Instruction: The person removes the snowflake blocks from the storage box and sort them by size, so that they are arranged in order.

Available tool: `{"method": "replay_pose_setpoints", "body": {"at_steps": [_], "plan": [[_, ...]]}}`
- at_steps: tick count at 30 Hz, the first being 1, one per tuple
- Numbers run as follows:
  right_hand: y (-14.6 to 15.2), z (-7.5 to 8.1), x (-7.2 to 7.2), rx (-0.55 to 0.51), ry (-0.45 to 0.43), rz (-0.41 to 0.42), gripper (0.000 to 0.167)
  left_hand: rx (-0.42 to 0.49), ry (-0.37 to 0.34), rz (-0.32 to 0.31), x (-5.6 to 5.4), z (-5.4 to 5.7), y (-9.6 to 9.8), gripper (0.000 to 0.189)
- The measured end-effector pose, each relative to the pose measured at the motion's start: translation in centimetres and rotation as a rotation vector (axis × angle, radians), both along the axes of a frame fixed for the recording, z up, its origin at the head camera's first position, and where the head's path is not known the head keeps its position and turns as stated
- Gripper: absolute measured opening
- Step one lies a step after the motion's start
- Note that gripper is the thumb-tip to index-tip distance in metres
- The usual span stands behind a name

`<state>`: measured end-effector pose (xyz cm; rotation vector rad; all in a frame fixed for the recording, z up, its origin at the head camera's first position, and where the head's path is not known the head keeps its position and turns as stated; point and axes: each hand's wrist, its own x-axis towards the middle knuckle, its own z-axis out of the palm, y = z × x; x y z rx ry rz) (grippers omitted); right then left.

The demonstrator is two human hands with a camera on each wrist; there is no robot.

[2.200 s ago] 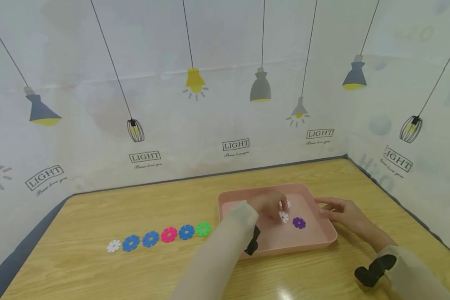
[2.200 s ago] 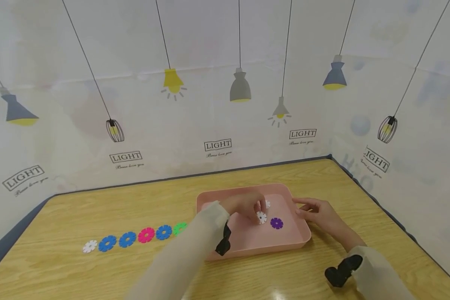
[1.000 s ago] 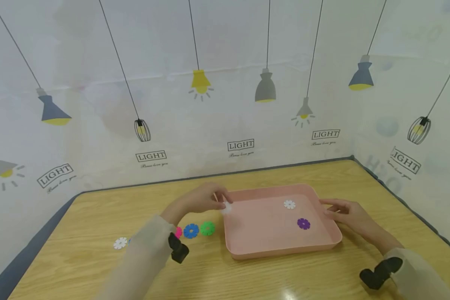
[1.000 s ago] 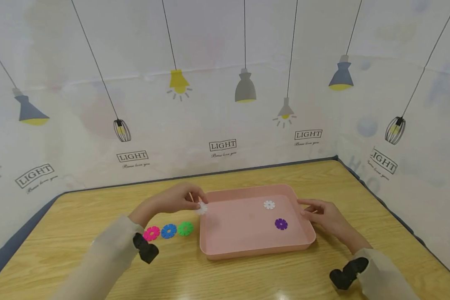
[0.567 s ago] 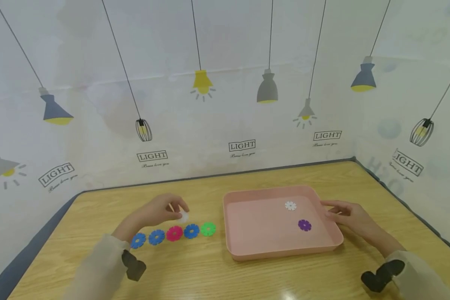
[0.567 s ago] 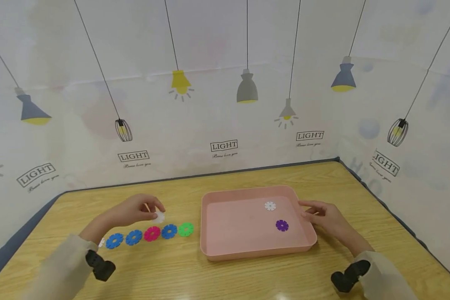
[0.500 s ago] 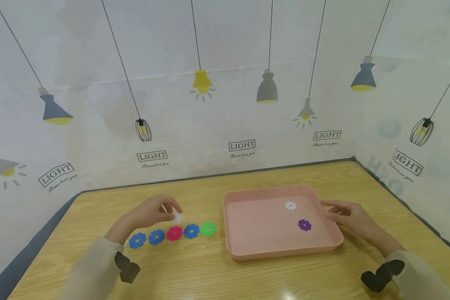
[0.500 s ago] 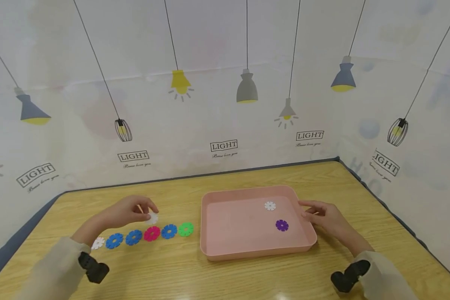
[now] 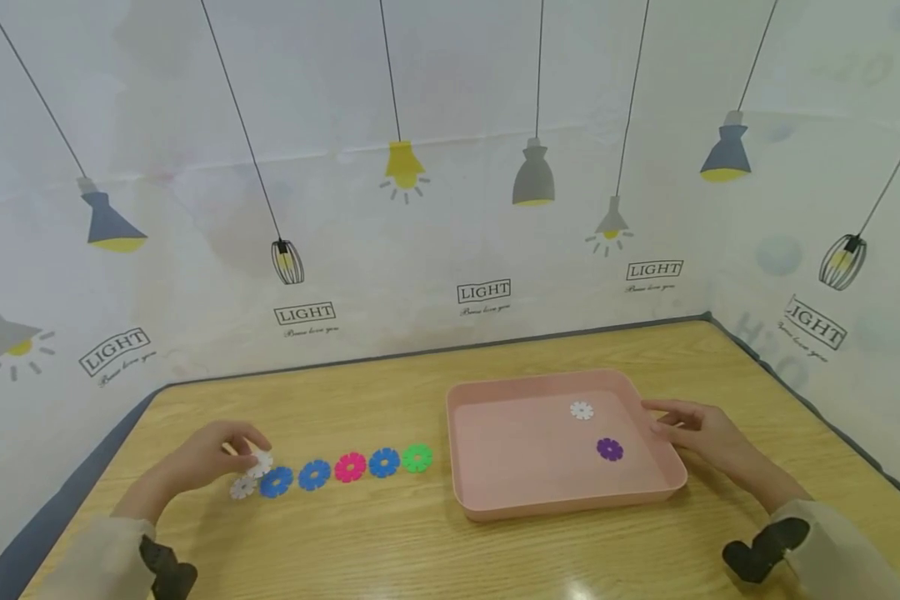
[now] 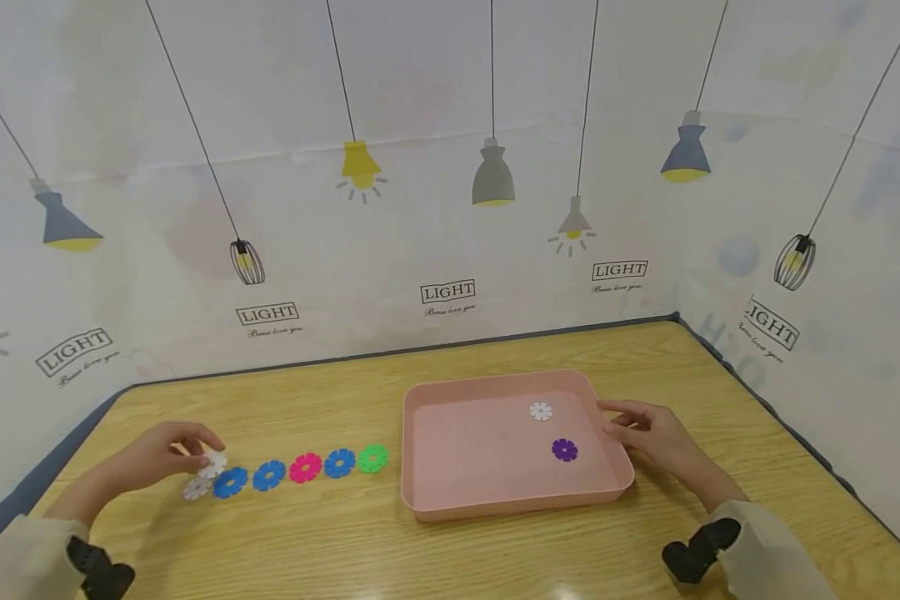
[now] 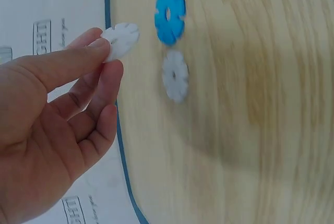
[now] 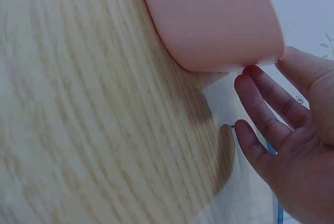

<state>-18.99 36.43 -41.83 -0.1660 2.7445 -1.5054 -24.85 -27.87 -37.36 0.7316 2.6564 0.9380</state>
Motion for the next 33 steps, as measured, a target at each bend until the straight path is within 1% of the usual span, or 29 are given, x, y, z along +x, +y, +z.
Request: {"method": "replay_pose_setpoints", "body": {"at_steps": [6,8,11,14,19,23,26,27,30,33], "plan": [[0.0,0.0,0.0,0.001,-0.003,0.001,0.05,-0.009,-0.047,0.066,0.3,-0.7,-3.2,0.023],[0.0,0.0,-0.1,0.001,-0.004,-0.004,0.05,-0.015,-0.05,0.089,0.6,-0.8,-4.0,0.024],[0.0,0.0,-0.1,0.007,0.009,0.0,0.049,-0.046,-0.044,0.14,0.9,-1.0,-4.9,0.024],[0.0,0.0,0.0,0.013,0.014,-0.001,0.049,-0.086,-0.048,0.214,1.1,-1.4,-5.5,0.023],[-0.1,0.1,0.0,0.014,0.004,-0.008,0.05,-0.099,-0.08,0.303,1.4,-2.2,-6.2,0.022],[-0.2,0.2,0.0,0.016,0.004,-0.003,0.049,-0.081,-0.064,0.317,1.6,-2.8,-6.5,0.021],[-0.2,0.3,0.0,0.017,0.008,0.002,0.049,-0.084,-0.028,0.314,1.6,-3.2,-6.5,0.021],[-0.2,0.3,0.0,0.017,0.007,0.0,0.049,-0.09,-0.019,0.324,1.5,-3.4,-6.4,0.022],[-0.2,0.3,0.1,0.019,0.005,-0.005,0.049,-0.095,0.0,0.332,1.5,-3.5,-6.1,0.021],[-0.3,0.4,0.1,0.026,0.01,-0.006,0.049,-0.082,-0.006,0.337,1.4,-3.6,-5.8,0.021]]}}
